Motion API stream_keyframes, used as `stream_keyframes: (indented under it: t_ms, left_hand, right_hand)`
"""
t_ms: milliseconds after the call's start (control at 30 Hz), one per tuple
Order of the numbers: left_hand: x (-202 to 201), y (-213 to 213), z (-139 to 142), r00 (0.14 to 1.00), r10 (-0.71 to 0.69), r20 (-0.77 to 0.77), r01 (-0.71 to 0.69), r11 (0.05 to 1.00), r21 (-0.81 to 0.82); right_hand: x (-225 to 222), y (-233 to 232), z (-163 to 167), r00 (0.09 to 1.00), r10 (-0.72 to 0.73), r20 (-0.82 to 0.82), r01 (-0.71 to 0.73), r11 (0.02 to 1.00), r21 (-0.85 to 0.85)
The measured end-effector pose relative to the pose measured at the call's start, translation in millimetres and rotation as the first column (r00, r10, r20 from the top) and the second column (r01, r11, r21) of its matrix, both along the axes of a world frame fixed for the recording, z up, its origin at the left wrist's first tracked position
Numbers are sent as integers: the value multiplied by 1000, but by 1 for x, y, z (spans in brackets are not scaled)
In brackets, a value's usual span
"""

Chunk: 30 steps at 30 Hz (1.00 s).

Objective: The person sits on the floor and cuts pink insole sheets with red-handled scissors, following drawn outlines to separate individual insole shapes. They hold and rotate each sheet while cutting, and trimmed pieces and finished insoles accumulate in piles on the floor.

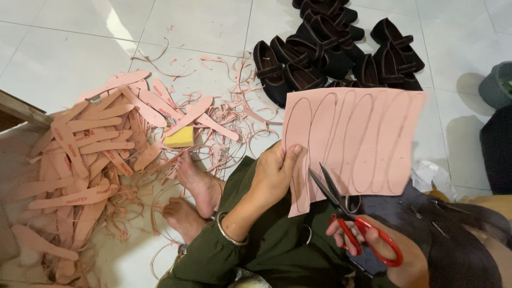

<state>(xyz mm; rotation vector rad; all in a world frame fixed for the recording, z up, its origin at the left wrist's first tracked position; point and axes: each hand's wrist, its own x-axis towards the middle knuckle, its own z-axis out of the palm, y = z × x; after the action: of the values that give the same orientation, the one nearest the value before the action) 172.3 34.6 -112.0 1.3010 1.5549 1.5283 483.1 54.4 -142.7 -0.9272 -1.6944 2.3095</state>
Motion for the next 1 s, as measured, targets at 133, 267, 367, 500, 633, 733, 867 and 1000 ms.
stream_keyframes:
  t_ms: [133,267,367,500,633,733,867,1000]
  left_hand:
    - [-4,-6,-4,997,-61,-48,62,998,14]
    - [-10,-1,-16,958,-213,191,226,973,-52]
    - [-10,3,-25,826,-266,497,346,935,-74]
    - [-6,3,-29,755,-306,580,408,911,-51]
    - [3,0,-21,734,-335,590,406,914,14]
    - [13,-3,-12,756,-288,588,336,942,30]
    - [22,-10,-5,865,-287,412,328,944,-31]
    - [24,-12,-2,856,-268,442,320,946,-47]
  right_hand:
    - [9,6,-13,999,34,-6,-34,999,5]
    - [8,9,-18,992,88,-89,-89,996,-4]
    - [5,7,-13,1000,16,-7,-16,1000,19]
    - [-3,-3,0,999,-48,-14,48,998,48]
    - [-3,-24,8,942,-309,130,291,946,145]
    - [-11,-25,-7,926,-377,35,366,915,171]
    - [-19,-14,-25,944,-329,34,309,913,267]
    - [-14,-29,-12,883,-463,76,379,800,464]
